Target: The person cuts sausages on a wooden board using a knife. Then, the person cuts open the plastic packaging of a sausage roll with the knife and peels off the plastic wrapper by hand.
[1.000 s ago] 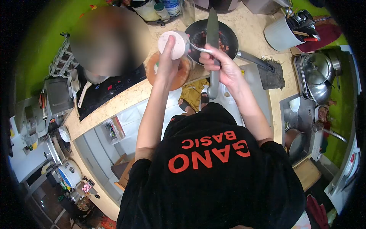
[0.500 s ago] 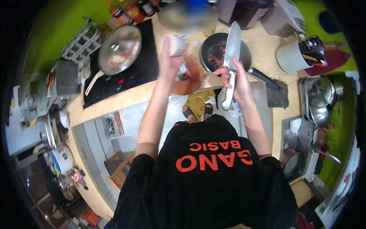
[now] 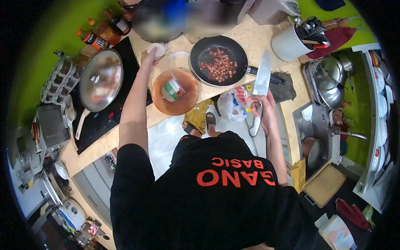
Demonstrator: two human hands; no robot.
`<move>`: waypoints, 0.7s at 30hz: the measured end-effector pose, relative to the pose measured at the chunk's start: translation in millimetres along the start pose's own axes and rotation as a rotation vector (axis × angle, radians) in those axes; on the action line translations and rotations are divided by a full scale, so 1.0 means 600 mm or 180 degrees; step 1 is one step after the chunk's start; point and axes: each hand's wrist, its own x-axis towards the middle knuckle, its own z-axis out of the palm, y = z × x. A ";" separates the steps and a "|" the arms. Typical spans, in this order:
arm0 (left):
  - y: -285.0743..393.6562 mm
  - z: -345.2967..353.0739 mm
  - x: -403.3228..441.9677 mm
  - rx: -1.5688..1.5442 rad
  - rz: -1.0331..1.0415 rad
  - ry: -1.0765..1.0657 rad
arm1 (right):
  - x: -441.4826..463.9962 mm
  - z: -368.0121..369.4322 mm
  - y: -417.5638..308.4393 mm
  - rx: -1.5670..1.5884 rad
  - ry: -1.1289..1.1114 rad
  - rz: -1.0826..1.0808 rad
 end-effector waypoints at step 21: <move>-0.020 0.049 -0.402 0.3614 0.2370 0.0248 | 0.077 0.076 0.106 -0.1406 -0.1283 0.0186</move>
